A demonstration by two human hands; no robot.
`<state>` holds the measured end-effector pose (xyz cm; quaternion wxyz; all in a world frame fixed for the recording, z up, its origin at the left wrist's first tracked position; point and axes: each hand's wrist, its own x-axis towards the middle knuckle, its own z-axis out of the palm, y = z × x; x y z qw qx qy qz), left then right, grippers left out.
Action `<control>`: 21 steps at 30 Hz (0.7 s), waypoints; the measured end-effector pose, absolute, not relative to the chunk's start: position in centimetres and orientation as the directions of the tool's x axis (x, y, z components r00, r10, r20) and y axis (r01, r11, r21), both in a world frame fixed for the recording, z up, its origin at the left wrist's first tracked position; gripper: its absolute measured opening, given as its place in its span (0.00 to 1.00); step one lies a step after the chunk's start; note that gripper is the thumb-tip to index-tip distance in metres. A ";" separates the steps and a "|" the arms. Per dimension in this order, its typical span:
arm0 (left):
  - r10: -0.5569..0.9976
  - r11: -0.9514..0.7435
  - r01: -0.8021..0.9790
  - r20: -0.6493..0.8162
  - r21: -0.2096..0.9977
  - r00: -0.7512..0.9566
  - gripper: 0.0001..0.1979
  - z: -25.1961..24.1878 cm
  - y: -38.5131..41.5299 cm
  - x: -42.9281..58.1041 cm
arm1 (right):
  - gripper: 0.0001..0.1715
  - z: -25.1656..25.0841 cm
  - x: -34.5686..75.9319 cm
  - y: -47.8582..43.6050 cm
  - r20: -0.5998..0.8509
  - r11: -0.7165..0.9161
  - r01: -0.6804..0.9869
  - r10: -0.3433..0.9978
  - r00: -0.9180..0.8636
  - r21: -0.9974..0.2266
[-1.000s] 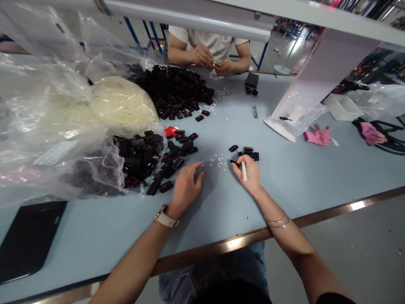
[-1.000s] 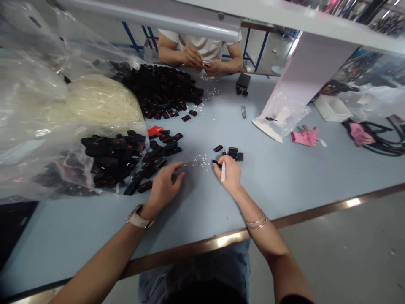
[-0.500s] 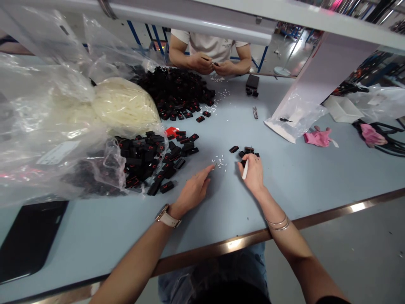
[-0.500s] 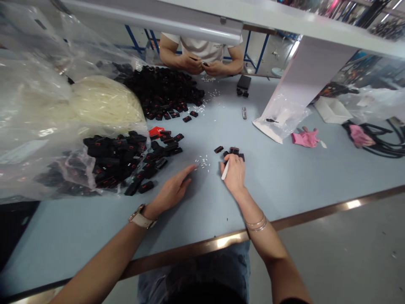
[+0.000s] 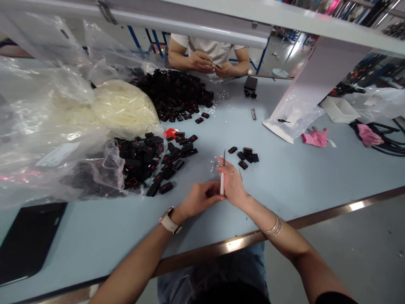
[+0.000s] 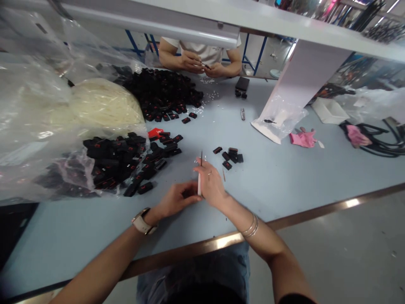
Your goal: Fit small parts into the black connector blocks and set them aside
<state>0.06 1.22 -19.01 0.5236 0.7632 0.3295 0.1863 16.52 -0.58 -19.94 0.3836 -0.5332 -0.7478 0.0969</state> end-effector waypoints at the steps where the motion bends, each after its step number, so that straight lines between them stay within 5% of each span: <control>1: 0.702 -0.229 0.322 -0.073 0.919 0.708 0.20 -19.1 1.2 0.1 | 0.16 -19.9 16.5 -0.6 0.466 0.434 0.729 0.867 -0.178 -0.530; 8: 0.708 -0.226 0.347 -0.092 0.910 0.701 0.16 -19.0 1.3 0.0 | 0.21 -18.9 17.2 -0.3 0.530 0.516 0.739 0.809 -0.254 -0.434; 15: 0.726 -0.220 0.403 -0.127 0.888 0.676 0.14 -18.9 1.4 0.1 | 0.26 -16.0 26.8 2.2 0.588 0.079 0.781 0.706 0.395 -0.619; 21: 0.723 -0.205 0.406 -0.142 0.890 0.676 0.12 -18.7 1.6 0.3 | 0.27 -11.1 39.0 7.7 0.545 -0.337 0.917 0.738 0.398 -0.214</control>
